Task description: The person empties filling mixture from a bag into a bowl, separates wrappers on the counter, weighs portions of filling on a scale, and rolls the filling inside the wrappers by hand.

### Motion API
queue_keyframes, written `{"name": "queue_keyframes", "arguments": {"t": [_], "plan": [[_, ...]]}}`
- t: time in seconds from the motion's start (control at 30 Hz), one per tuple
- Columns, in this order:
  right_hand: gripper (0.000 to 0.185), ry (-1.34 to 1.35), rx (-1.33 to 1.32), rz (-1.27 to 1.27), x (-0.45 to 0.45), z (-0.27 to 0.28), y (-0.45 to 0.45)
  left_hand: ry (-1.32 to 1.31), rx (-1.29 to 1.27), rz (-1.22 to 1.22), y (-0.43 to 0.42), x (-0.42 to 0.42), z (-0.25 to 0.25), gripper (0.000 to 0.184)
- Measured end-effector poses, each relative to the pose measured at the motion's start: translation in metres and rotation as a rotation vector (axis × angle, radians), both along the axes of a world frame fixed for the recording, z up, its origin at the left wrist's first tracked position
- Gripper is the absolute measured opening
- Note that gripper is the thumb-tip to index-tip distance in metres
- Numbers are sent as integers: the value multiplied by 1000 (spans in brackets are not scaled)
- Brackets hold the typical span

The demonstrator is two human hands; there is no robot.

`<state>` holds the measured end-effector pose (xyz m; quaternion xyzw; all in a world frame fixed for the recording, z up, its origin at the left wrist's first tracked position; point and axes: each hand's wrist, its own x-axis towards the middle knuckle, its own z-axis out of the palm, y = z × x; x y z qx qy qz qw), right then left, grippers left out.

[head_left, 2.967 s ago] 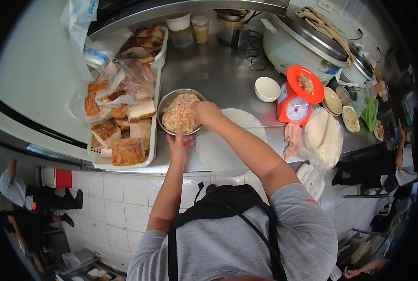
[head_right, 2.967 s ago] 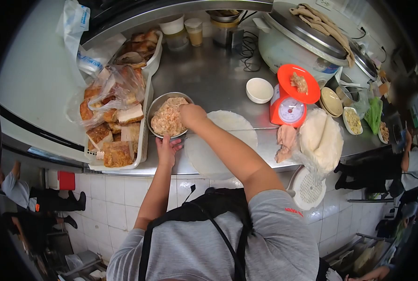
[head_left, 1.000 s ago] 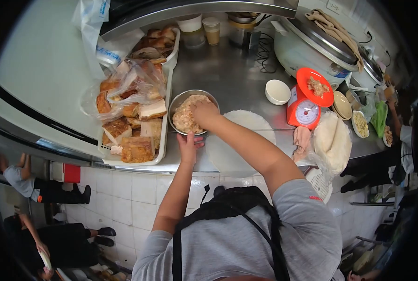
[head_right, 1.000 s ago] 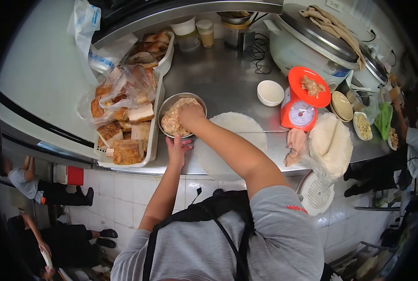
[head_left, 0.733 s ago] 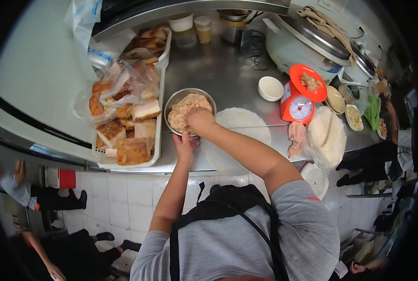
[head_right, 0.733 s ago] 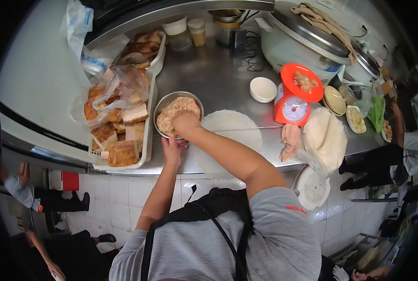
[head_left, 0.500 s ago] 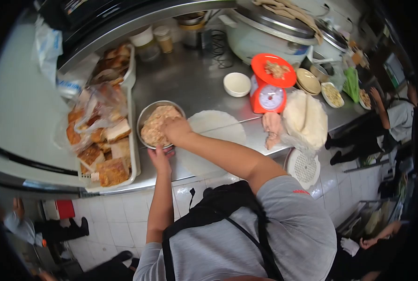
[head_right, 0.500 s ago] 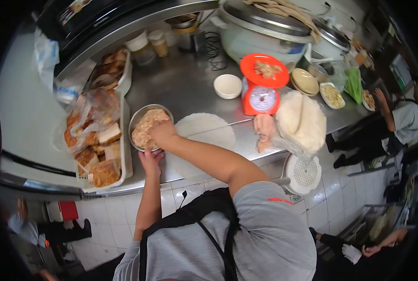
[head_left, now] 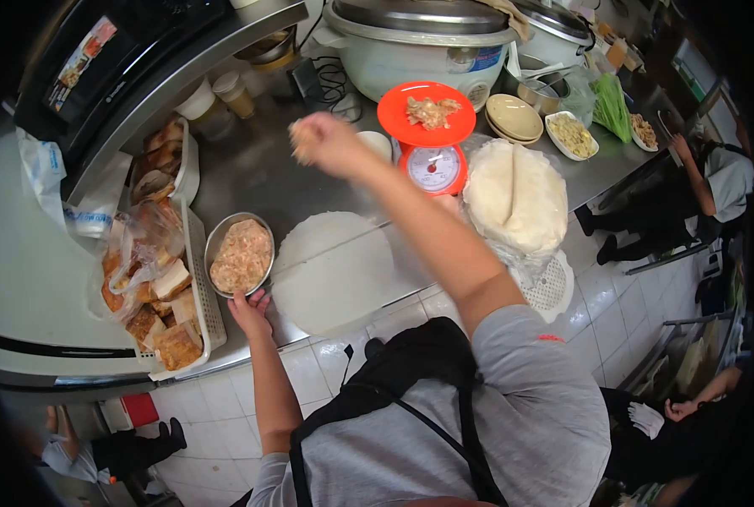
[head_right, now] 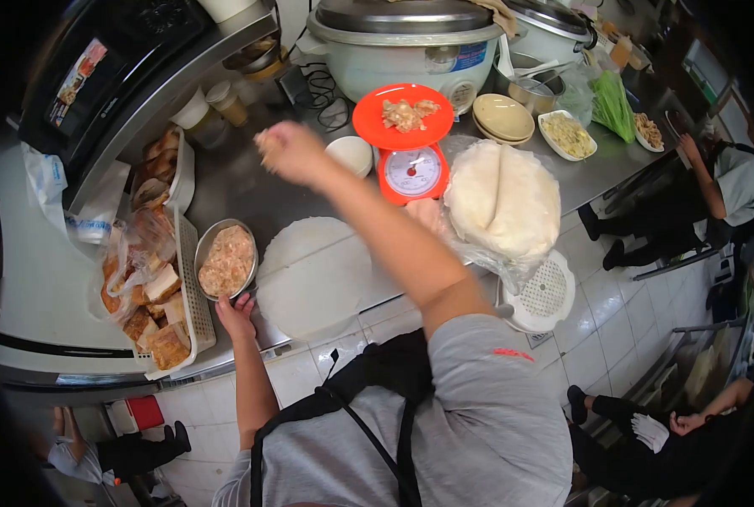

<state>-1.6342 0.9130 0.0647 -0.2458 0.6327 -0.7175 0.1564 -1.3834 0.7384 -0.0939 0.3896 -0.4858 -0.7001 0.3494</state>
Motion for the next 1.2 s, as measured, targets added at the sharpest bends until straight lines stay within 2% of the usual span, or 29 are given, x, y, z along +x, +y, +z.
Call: {"name": "queue_keyframes", "arguments": {"t": [0.07, 0.13, 0.3, 0.6, 0.8, 0.9, 1.0, 1.1, 1.2], "plan": [[23, 284, 30, -66, -43, 6, 51, -18, -1, -1, -1, -1, 0, 32], [28, 458, 307, -253, -69, 20, 101, -27, -15, 25, 0, -2, 0, 32], [30, 438, 628, -397, -99, 26, 170, -35, -33, 65, 0, -4, -4, 34], [35, 444, 721, -430, -108, 8, 178, -18, -70, 52, 0, 0, -7, 33], [34, 368, 642, -426, -105, 17, 178, -16, -51, 49, -4, 0, -9, 31], [31, 310, 517, -410, -107, 18, 179, -7, -38, 44, -4, 0, -8, 31], [27, -158, -8, -301, -103, 25, 173, 3, -28, 54, -1, -2, -5, 31], [27, -386, -377, -104, -97, 30, 170, 36, 33, 93, 3, -2, -1, 30], [30, -101, -202, -76, -74, 28, 154, 65, 113, 174, 16, 4, 6, 31]]}}
